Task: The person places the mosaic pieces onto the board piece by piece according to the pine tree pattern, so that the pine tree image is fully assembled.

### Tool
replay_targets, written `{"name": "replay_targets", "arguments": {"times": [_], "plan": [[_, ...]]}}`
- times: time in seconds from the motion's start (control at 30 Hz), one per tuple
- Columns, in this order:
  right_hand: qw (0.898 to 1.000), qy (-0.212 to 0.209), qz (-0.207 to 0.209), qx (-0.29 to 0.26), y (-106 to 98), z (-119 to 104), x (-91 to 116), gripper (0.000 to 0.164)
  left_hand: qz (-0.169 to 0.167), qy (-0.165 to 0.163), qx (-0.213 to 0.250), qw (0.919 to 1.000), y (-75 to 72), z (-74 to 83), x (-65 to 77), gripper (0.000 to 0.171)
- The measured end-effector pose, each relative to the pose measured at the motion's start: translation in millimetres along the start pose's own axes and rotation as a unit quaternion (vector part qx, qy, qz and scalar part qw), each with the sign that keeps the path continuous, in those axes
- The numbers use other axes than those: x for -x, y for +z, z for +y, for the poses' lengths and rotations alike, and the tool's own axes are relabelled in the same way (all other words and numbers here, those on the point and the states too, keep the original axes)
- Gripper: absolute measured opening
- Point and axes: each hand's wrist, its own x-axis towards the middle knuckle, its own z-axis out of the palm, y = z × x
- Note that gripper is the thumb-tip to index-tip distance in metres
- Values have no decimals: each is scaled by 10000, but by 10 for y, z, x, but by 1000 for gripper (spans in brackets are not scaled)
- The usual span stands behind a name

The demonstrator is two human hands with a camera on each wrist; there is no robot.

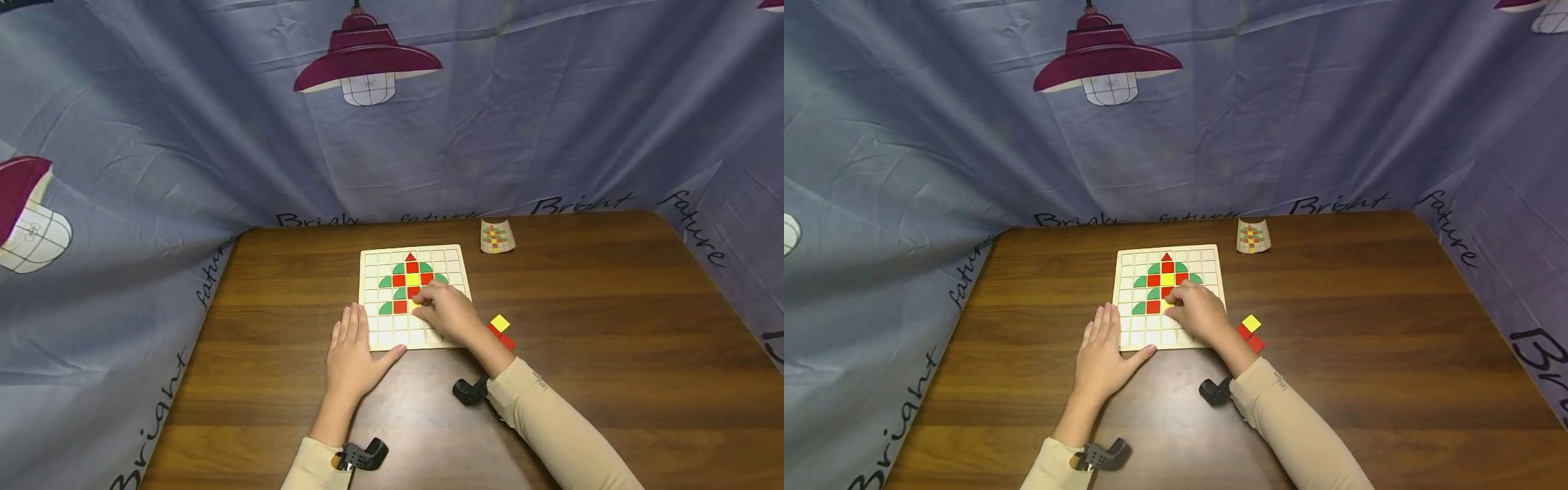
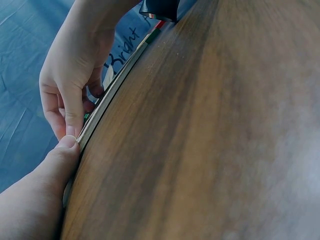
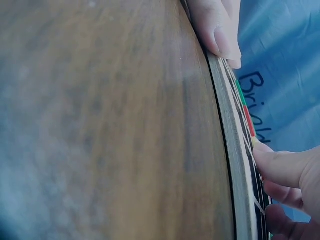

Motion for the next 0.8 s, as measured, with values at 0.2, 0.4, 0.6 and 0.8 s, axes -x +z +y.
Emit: {"name": "replay_targets", "arguments": {"times": [0.2,0.4,0.6,0.8], "plan": [[10000,-78,-59,4,-14,-19,2,7,-19,-23,7,10000,-11,4,-11,117],[10000,-52,-53,32,-34,-21,26,7,-49,22,50,10000,-13,11,-12,117],[9998,-104,-117,-131,-120,-10,69,18,-17,39,10,10000,1,14,-19,117],[9998,-72,62,-164,-337,26,204,25,2,0,50,10000,-1,16,-9,117]]}}
